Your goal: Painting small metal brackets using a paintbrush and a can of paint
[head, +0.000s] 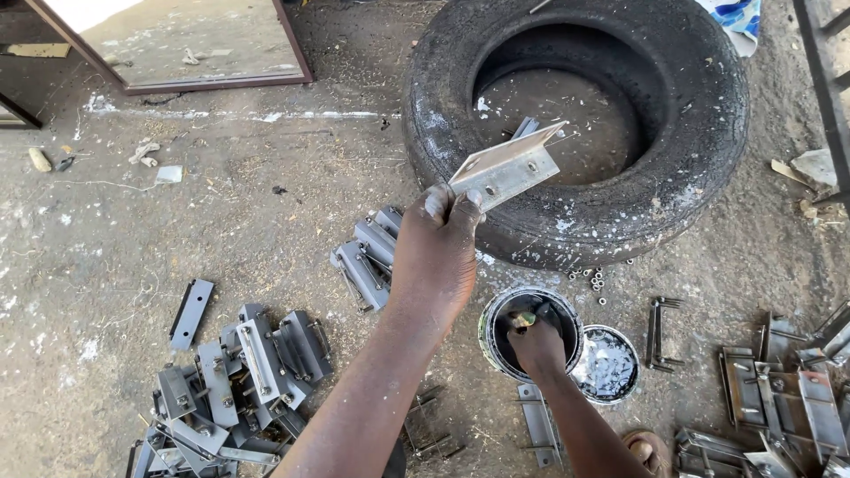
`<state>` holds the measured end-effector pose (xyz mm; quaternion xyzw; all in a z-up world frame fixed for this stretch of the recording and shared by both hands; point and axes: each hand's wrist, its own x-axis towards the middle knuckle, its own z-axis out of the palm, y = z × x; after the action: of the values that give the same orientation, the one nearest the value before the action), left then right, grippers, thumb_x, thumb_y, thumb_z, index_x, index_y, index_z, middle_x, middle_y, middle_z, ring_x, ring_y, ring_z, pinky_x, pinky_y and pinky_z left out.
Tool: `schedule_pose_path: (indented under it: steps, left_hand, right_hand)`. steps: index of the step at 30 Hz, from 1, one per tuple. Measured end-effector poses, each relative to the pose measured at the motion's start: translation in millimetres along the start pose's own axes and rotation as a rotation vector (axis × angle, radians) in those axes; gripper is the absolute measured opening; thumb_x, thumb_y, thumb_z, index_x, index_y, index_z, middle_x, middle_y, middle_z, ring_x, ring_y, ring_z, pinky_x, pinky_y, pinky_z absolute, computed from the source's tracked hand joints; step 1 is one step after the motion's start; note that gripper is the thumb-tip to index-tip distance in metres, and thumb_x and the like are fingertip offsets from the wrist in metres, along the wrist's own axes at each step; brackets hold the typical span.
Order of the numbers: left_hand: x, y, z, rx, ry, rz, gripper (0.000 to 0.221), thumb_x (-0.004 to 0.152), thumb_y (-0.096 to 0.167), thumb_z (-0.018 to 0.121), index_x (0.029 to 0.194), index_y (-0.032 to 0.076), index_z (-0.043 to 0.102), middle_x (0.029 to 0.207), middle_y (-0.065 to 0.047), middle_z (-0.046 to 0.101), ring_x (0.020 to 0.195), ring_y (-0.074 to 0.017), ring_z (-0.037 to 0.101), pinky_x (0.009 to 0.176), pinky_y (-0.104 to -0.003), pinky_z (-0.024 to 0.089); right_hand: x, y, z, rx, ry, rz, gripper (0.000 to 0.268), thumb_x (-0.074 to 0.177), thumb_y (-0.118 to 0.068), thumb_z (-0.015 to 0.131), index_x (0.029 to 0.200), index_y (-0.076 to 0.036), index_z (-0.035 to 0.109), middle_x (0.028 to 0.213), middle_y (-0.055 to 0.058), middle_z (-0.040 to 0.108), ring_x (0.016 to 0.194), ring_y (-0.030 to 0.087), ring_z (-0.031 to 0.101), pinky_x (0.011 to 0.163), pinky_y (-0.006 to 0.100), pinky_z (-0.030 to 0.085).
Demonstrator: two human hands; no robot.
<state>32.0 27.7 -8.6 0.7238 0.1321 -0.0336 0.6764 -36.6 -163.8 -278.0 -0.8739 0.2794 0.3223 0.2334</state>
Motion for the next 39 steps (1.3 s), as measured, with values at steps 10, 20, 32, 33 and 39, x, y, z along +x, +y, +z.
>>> schedule_pose_path:
  steps: [10,20,32,33,39]
  left_hand:
    - [-16,15,-2,-0.013,-0.021,-0.042,0.024,0.103,0.019,0.050,0.101,0.002,0.066,0.079,-0.008,0.059,0.080,-0.0143,0.051,0.076,-0.040,0.045]
    - [-28,6,7,0.042,-0.074,-0.058,0.027,0.096,0.023,0.061,0.097,-0.001,0.072,0.084,-0.013,0.069,0.083,-0.0199,0.058,0.077,-0.045,0.045]
    - [-16,-17,13,-0.004,-0.187,-0.072,0.027,0.099,0.027,0.058,0.106,0.004,0.070,0.077,-0.007,0.063,0.068,-0.0148,0.054,0.066,-0.038,0.044]
    - [-18,-11,16,-0.019,-0.216,-0.114,0.027,0.099,0.025,0.057,0.104,0.002,0.068,0.078,-0.010,0.061,0.071,-0.0161,0.051,0.068,-0.039,0.042]
    - [-10,-42,27,0.047,-0.330,-0.150,0.058,0.104,0.037,0.054,0.143,-0.007,0.049,0.129,-0.030,0.061,0.119,-0.0480,0.059,0.092,-0.065,0.049]
  right_hand:
    - [-36,36,-28,0.105,0.171,-0.101,0.044,0.082,-0.050,0.068,0.106,-0.014,0.073,0.097,0.013,0.078,0.095,0.038,0.076,0.079,0.057,0.060]
    - [-37,55,-54,0.224,0.226,-0.090,0.035,0.085,-0.038,0.066,0.078,-0.005,0.075,0.069,0.014,0.075,0.077,0.037,0.077,0.073,0.052,0.057]
    - [-50,43,-84,1.111,0.042,-0.164,0.033,0.084,-0.013,0.072,0.110,0.007,0.066,0.091,0.022,0.065,0.074,0.037,0.076,0.067,0.046,0.065]
    - [-47,45,-96,1.362,-0.020,-0.161,0.030,0.079,-0.012,0.081,0.093,0.009,0.064,0.078,0.014,0.057,0.068,0.037,0.075,0.061,0.045,0.065]
    - [-93,40,-218,1.482,-0.091,-0.284,0.009,0.088,-0.029,0.069,0.092,-0.021,0.066,0.081,-0.002,0.069,0.069,0.020,0.071,0.058,0.029,0.051]
